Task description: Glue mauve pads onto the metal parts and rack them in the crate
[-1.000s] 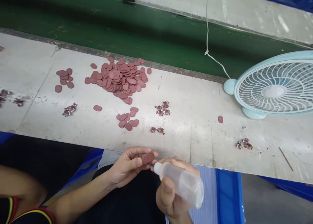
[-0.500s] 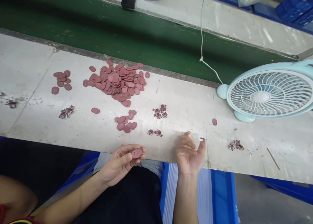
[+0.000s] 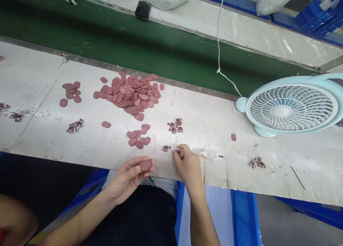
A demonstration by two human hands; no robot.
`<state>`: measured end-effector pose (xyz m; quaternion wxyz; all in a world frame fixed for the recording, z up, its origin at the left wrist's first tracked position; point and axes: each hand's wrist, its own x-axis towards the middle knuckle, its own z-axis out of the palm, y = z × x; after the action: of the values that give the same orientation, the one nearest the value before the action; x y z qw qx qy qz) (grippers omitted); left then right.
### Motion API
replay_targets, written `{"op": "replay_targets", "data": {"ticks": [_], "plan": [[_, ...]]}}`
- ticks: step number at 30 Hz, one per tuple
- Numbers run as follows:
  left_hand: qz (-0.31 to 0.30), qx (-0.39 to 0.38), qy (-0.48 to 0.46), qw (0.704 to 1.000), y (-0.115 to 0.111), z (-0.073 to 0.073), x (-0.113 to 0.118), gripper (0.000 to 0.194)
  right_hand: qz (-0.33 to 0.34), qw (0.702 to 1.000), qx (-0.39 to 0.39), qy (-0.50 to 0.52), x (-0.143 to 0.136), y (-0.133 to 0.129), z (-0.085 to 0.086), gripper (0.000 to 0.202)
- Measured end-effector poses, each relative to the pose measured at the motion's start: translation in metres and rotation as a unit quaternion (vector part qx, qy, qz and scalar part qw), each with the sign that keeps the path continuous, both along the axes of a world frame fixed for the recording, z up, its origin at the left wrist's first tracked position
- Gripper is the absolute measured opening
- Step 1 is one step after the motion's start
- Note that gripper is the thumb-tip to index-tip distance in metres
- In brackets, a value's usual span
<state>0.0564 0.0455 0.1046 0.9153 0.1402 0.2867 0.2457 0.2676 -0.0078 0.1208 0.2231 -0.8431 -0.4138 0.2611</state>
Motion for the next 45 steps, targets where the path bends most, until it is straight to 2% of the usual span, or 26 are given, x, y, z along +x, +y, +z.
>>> {"op": "replay_targets", "data": {"ticks": [5, 9, 12, 15, 21, 25, 31, 36, 45], "plan": [[-0.019, 0.002, -0.002, 1.0, -0.002, 0.004, 0.005, 0.023, -0.06, 0.991, 0.009, 0.121, -0.003, -0.025, 0.012, 0.027], [-0.035, 0.034, 0.011, 0.999, -0.006, 0.007, 0.011, 0.024, -0.133, 0.955, 0.096, 0.249, -0.02, -0.045, 0.026, 0.033], [-0.036, 0.083, 0.016, 0.996, -0.009, 0.007, 0.013, 0.025, -0.113, 0.932, 0.14, 0.316, -0.034, -0.056, 0.04, 0.031], [-0.035, 0.127, 0.02, 0.991, -0.012, 0.007, 0.013, 0.028, -0.052, 0.93, 0.168, 0.323, -0.043, -0.059, 0.051, 0.019], [-0.035, 0.141, 0.0, 0.989, -0.012, 0.007, 0.014, 0.024, 0.001, 0.94, 0.148, 0.307, -0.046, -0.049, 0.057, 0.027], [-0.043, 0.143, 0.022, 0.989, -0.01, 0.006, 0.014, 0.018, 0.028, 0.944, 0.116, 0.308, -0.044, -0.046, 0.058, 0.025], [-0.056, 0.155, 0.026, 0.986, -0.01, 0.004, 0.013, 0.011, 0.011, 0.934, 0.101, 0.344, -0.042, -0.046, 0.059, 0.024], [-0.054, 0.151, 0.039, 0.986, -0.012, 0.006, 0.015, 0.004, 0.022, 0.941, 0.07, 0.331, -0.039, -0.046, 0.06, 0.023], [-0.025, 0.155, 0.061, 0.986, -0.015, 0.014, 0.019, 0.005, -0.021, 0.924, 0.118, 0.363, -0.045, -0.045, 0.055, 0.02]]}}
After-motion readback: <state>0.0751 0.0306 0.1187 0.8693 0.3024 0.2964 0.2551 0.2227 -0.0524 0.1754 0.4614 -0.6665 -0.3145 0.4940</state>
